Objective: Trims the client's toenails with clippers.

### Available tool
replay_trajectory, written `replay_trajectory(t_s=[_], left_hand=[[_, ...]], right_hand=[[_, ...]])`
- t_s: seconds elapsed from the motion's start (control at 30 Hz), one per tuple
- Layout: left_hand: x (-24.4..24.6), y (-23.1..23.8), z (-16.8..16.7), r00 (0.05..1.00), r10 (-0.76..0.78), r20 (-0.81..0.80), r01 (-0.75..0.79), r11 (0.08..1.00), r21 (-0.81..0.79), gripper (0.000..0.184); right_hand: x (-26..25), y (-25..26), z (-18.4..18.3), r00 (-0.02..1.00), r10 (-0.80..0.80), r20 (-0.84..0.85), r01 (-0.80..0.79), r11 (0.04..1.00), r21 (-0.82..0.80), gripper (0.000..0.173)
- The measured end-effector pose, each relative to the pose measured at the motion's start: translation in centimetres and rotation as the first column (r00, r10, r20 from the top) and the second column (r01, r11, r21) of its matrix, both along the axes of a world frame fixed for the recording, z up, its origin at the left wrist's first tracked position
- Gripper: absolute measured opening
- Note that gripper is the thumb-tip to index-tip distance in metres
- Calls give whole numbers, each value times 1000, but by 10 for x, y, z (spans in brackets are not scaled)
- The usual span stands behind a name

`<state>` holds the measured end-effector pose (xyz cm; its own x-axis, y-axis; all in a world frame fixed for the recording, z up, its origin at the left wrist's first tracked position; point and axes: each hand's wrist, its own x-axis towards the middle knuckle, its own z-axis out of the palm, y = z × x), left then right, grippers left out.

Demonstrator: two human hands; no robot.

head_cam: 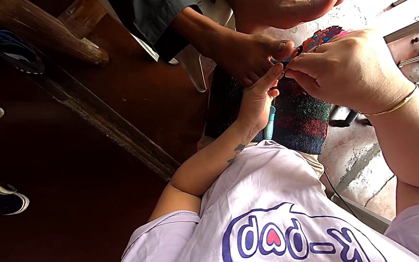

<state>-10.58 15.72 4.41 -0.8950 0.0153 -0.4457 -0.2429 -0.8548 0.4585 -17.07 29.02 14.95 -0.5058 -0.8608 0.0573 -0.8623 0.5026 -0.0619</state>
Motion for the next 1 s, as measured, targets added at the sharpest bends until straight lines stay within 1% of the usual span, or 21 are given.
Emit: replay_trajectory(t_s=[0.2,0.27,0.4,0.47,0.57,0.6,0.63,0.73,0.83,0.9,1.0], left_hand=[[0,0,2,1000,6,20,-6,1000,7,4],[0,0,1,1000,9,21,-9,1000,12,5],[0,0,1,999,1,34,-1,1000,8,5],[0,0,2,999,3,32,-3,1000,2,4],[0,0,0,1000,1,8,-1,1000,-1,5],[0,0,1,1000,2,8,-2,1000,-5,5],[0,0,1,1000,4,18,-4,1000,-6,5],[1,0,2,1000,-8,17,8,1000,-17,4],[1,-1,1,1000,-17,-1,17,1000,-21,3],[0,0,1,1000,-11,-4,11,1000,-15,4],[0,0,3,1000,-1,5,1,1000,-7,9]], right_hand=[[3,3,-8,994,60,-95,-63,998,-26,30],[4,4,-11,990,58,-126,-64,997,-45,29],[6,6,-15,989,46,-139,-51,998,-34,29],[6,8,-17,996,26,-88,-32,996,-78,28],[4,11,-17,985,-68,160,95,981,-167,27],[3,12,-16,973,-83,214,122,977,-174,27],[2,13,-15,972,-80,221,120,978,-173,27],[2,10,-10,995,-21,99,34,991,-126,28],[2,5,-3,999,41,-15,-42,999,-34,26],[1,1,1,994,93,-57,-92,996,7,26],[0,-3,3,989,118,-85,-116,993,33,25]])
